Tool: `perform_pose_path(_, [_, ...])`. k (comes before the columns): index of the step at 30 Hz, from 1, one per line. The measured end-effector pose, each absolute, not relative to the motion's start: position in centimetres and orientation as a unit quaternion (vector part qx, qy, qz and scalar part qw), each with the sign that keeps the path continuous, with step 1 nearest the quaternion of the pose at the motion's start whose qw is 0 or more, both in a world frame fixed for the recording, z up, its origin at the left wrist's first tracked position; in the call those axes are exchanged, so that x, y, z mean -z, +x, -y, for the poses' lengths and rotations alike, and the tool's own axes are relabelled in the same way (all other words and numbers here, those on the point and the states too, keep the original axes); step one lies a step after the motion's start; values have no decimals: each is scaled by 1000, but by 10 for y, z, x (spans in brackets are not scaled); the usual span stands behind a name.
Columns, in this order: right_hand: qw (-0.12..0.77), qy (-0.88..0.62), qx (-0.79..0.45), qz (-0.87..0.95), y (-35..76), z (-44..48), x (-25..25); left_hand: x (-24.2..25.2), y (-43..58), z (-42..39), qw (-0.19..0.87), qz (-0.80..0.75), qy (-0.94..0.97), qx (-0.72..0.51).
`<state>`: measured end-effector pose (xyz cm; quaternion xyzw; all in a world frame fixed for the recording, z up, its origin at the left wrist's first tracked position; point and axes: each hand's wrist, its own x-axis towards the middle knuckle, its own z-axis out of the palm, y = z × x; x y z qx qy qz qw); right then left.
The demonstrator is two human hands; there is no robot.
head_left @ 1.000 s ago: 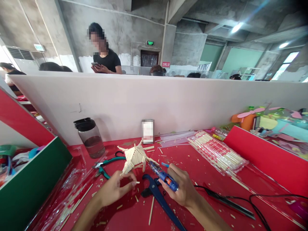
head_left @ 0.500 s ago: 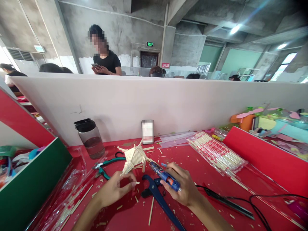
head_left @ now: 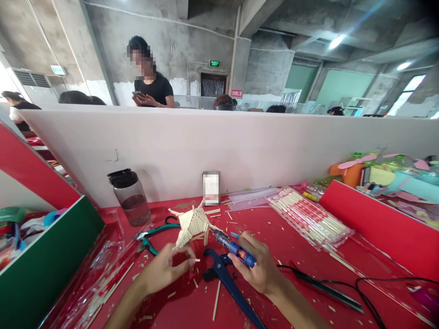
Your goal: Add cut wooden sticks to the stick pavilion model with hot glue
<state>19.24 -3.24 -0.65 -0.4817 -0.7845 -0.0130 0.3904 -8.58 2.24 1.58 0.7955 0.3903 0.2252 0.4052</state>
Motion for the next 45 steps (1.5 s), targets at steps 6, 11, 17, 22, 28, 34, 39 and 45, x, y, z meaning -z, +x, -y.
perform_pose_path(6, [380, -462, 9, 801, 195, 32, 5, -16, -86, -22, 407, -388, 797, -223])
perform_pose_path(11, [388, -432, -22, 814, 200, 34, -2, -20, -86, -22, 404, -387, 799, -220])
perform_pose_path(17, [399, -433, -20, 808, 202, 34, -3, -23, -84, -21, 411, -385, 797, -220])
perform_pose_path(22, [409, -457, -36, 790, 201, 32, 2, -22, -84, -21, 416, -388, 793, -218])
perform_pose_path(28, [432, -448, -95, 777, 201, 33, 1, -21, -85, -21, 422, -390, 791, -211])
perform_pose_path(34, [469, -464, -133, 740, 199, 34, -3, -22, -84, -20, 418, -392, 790, -219])
perform_pose_path(39, [484, -450, -167, 732, 198, 33, -4, -21, -84, -21, 418, -392, 788, -223])
perform_pose_path(45, [492, -456, -149, 727, 198, 33, -5, -24, -83, -20, 424, -390, 785, -228])
